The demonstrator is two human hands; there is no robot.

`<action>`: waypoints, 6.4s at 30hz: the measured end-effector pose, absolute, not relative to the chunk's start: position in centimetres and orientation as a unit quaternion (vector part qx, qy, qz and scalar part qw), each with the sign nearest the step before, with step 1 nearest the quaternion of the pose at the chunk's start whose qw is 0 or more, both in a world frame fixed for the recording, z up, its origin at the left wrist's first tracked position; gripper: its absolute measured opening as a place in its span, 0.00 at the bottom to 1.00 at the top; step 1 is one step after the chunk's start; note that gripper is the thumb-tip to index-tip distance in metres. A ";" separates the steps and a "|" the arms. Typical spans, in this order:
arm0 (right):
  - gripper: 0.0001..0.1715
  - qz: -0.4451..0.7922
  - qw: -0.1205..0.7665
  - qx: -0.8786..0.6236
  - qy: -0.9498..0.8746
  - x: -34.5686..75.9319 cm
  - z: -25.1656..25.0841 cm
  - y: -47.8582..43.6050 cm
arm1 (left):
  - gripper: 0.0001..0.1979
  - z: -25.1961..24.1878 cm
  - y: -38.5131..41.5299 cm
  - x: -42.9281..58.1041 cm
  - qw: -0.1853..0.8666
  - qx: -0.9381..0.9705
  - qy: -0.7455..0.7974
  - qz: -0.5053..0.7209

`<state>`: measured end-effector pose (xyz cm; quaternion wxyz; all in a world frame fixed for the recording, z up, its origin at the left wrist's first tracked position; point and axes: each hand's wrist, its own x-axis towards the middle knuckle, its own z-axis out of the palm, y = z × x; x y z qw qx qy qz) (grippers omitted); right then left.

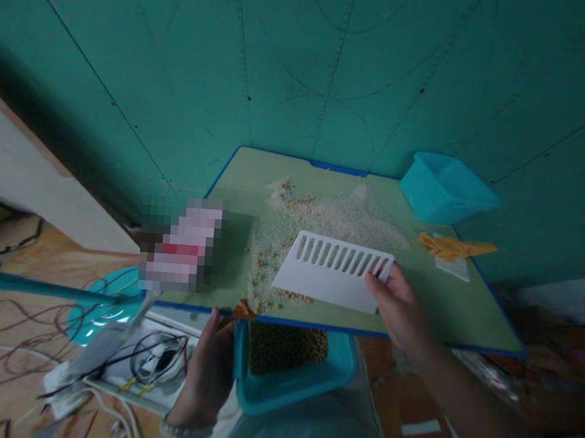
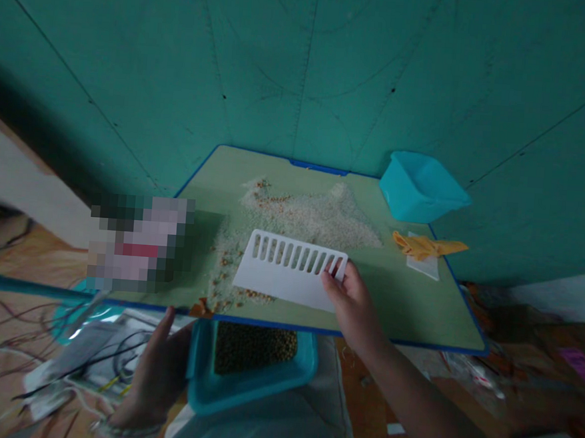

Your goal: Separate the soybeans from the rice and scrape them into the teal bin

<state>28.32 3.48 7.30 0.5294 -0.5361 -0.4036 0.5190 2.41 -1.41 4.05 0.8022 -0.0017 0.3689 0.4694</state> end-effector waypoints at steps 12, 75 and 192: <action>0.18 0.507 0.541 -0.542 -0.396 28.2 7.3 3.7 | 0.24 4.3 -1.2 2.7 0.798 -0.029 0.370 0.475; 0.17 0.511 0.517 -0.554 -0.406 30.0 7.2 2.0 | 0.24 3.4 -1.8 2.2 0.810 0.054 0.367 0.454; 0.15 0.547 0.455 -0.534 -0.456 26.4 7.7 3.1 | 0.19 4.5 -0.9 0.1 0.773 -0.045 0.376 0.509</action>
